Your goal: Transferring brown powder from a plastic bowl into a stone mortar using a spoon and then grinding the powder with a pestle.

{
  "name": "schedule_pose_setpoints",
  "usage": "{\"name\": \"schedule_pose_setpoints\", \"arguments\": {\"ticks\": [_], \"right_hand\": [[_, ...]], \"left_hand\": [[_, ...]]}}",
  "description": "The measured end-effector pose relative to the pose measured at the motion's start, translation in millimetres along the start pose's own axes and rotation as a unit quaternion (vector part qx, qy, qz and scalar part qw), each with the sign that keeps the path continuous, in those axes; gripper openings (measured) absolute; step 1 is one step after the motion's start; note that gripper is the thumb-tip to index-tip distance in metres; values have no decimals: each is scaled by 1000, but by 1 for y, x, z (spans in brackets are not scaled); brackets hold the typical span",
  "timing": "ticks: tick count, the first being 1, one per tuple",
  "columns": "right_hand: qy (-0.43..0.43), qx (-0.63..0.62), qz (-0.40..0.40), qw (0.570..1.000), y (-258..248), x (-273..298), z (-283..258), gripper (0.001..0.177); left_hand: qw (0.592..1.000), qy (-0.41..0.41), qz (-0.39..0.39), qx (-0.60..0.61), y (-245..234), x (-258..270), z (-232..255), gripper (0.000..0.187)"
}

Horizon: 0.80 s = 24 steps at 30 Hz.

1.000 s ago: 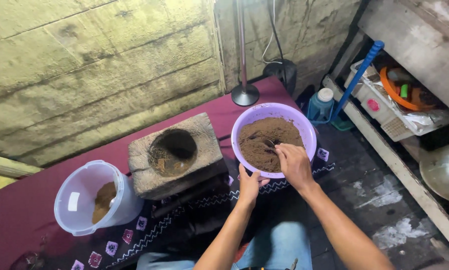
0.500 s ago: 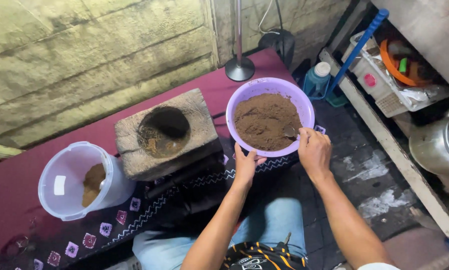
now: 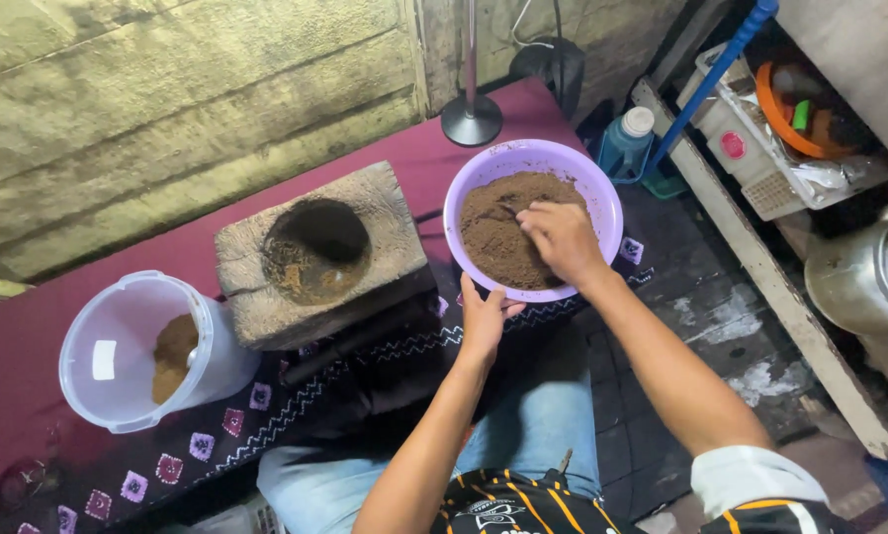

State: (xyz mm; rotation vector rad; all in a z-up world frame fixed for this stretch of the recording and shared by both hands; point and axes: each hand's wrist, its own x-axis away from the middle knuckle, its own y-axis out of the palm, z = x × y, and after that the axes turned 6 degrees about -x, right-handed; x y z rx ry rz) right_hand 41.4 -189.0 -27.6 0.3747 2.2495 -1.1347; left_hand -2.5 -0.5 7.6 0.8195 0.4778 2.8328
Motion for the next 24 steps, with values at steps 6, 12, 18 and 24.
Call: {"name": "schedule_pose_setpoints", "arguments": {"ticks": [6, 12, 18, 24], "right_hand": [[-23, 105, 14, 994, -49, 34, 3, 9], [122, 97, 70, 985, -22, 61, 11, 15], [61, 44, 86, 993, -37, 51, -31, 13], [30, 43, 47, 998, -35, 70, -5, 10]], "left_hand": [[1000, -5, -5, 7, -1, 2, 3, 87], [1000, -5, -2, 17, -2, 1, -1, 88], [1000, 1, -12, -7, -3, 4, 0, 87], [1000, 10, -18, -18, -9, -1, -6, 87]]}}
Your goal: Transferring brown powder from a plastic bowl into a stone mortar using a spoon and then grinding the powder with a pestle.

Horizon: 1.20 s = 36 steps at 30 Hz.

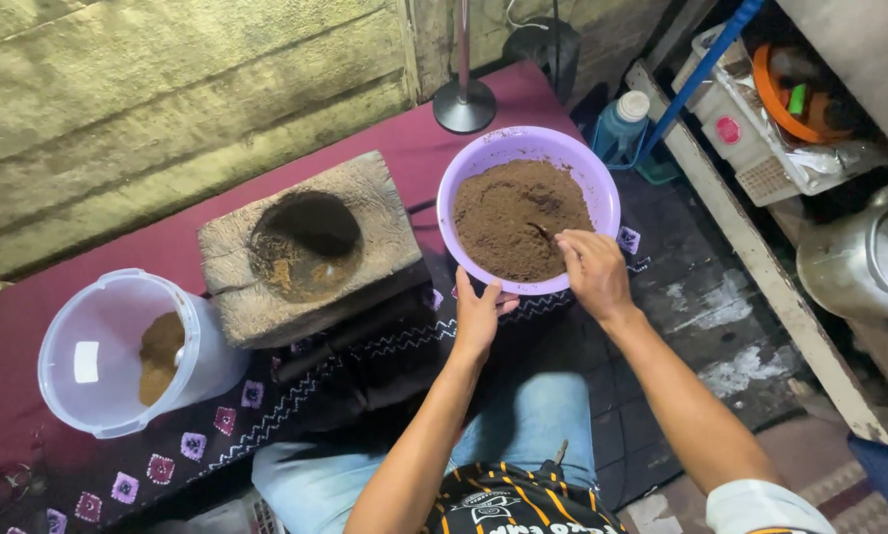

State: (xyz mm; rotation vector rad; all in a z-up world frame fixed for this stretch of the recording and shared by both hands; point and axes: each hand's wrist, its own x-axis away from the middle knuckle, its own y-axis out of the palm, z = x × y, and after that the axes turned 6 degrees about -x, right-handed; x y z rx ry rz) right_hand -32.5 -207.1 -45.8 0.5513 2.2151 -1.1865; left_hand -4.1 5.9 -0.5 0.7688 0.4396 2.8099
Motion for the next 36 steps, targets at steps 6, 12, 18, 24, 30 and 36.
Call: {"name": "schedule_pose_setpoints", "arguments": {"ticks": [6, 12, 18, 24, 30, 36], "right_hand": [[-24, -56, -10, 998, -25, 7, -75, 9], [-45, -45, 3, 998, -10, -8, -36, 9], [0, -24, -15, 1000, -16, 13, -13, 7], [14, -52, 24, 998, -31, -12, -33, 10], [-103, -16, -22, 994, 22, -66, 0, 6], [-118, -19, -64, 991, 6, -38, -7, 8]], "left_hand": [[1000, 17, -1, -22, -2, 2, -5, 81], [999, 17, 26, -44, 6, 25, 18, 78], [976, 63, 43, -203, -19, 14, -4, 77], [944, 100, 3, -313, 7, 44, 52, 74], [787, 382, 67, -480, 11, -24, 13, 66], [685, 397, 151, -592, 6, -85, 10, 64]]}}
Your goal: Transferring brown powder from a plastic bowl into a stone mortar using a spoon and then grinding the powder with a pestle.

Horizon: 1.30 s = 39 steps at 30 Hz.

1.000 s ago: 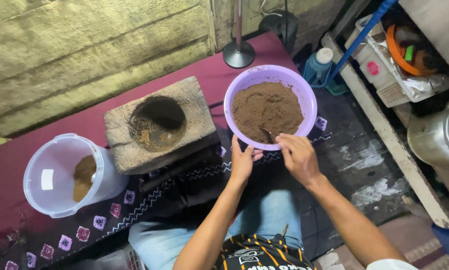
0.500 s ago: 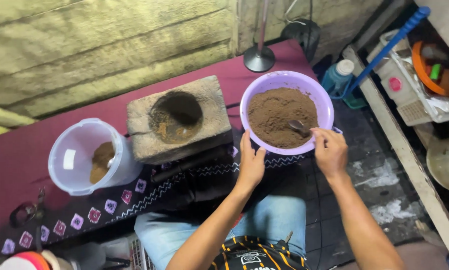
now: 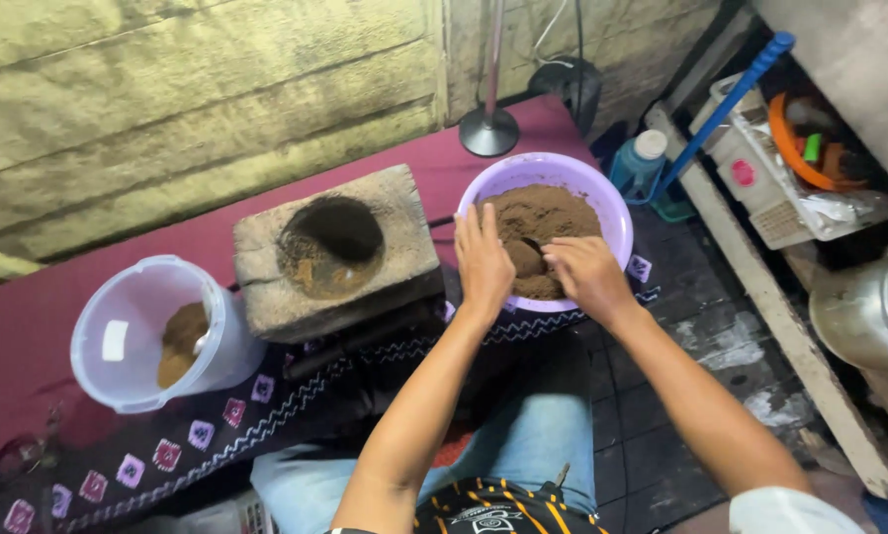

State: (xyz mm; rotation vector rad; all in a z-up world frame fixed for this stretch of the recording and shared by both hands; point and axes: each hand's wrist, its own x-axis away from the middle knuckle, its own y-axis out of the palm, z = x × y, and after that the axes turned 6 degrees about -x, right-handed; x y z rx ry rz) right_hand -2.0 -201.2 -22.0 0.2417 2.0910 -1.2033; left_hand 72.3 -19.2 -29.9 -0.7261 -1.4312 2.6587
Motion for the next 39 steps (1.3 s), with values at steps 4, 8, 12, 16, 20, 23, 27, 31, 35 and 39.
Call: {"name": "schedule_pose_setpoints", "arguments": {"ticks": [4, 8, 12, 16, 20, 23, 27, 31, 35, 39], "right_hand": [[76, 85, 71, 991, -35, 23, 16, 16], [153, 111, 101, 977, 2, 37, 15, 12], [127, 79, 53, 987, 6, 36, -23, 14], [85, 26, 62, 994, -30, 19, 21, 11], [157, 69, 26, 985, -12, -4, 111, 14], [199, -50, -4, 979, 16, -37, 100, 16], [15, -78, -96, 992, 18, -52, 66, 10], [-58, -2, -143, 988, -25, -49, 70, 11], [-32, 131, -155, 979, -47, -7, 97, 12], [160, 125, -93, 975, -39, 44, 68, 20]], "left_hand": [[999, -29, 7, -23, 5, -4, -6, 67], [996, -85, 30, 21, 12, 0, -11, 68], [989, -120, 40, 79, 18, 1, -13, 68], [976, -158, 54, 137, 24, 3, -15, 66], [962, -189, 87, 179, 24, 4, -14, 60], [956, -192, 97, 200, 21, 4, -13, 57], [954, -177, 115, 214, 21, 3, -13, 54], [952, -175, 125, 220, 29, 0, -19, 53], [949, -181, 125, 227, 27, 8, -16, 53], [946, -190, 121, 232, 20, 4, -12, 53]]}}
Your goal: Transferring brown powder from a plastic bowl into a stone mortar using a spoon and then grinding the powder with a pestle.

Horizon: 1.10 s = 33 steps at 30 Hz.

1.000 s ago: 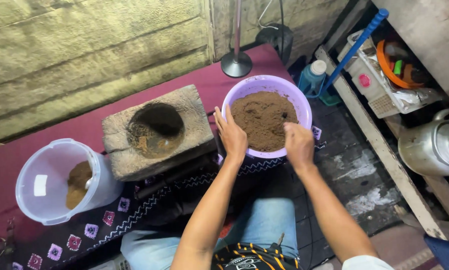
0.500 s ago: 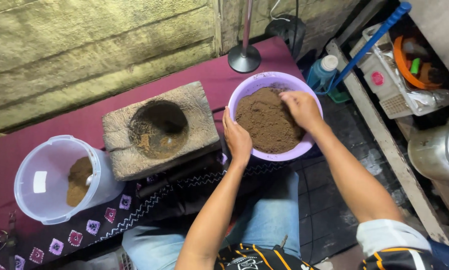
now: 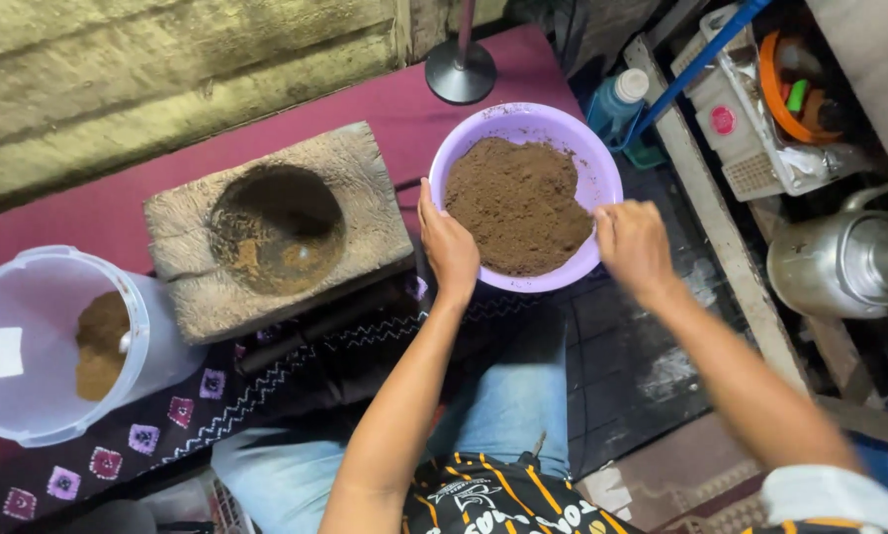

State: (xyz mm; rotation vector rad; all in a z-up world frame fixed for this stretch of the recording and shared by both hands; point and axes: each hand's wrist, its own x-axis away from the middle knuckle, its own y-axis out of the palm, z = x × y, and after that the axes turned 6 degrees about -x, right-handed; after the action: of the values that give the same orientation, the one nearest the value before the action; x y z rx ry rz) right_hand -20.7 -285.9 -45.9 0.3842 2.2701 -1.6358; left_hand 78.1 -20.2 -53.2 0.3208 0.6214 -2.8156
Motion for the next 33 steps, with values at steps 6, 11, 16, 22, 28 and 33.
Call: {"name": "schedule_pose_setpoints", "arguments": {"ticks": [6, 11, 16, 22, 28, 33], "right_hand": [[94, -129, 104, 982, 5, 16, -60, 17], [-43, -138, 92, 985, -13, 0, -99, 11], [-120, -113, 45, 985, -16, 12, -92, 7], [-69, -160, 128, 976, -6, 11, -148, 12], [-51, -147, 100, 983, 21, -8, -131, 8], [-181, -196, 61, 962, -5, -86, -84, 7]], "left_hand": [[999, -30, -10, 22, 6, 0, -10, 54], [993, -79, -28, 83, 0, -4, -10, 55], [970, -189, -30, 150, 4, -6, -16, 49], [942, -230, -42, 240, 18, -5, -28, 41], [924, -237, -70, 291, 14, -10, -27, 42], [930, -217, -76, 286, 7, -8, -21, 43]]}}
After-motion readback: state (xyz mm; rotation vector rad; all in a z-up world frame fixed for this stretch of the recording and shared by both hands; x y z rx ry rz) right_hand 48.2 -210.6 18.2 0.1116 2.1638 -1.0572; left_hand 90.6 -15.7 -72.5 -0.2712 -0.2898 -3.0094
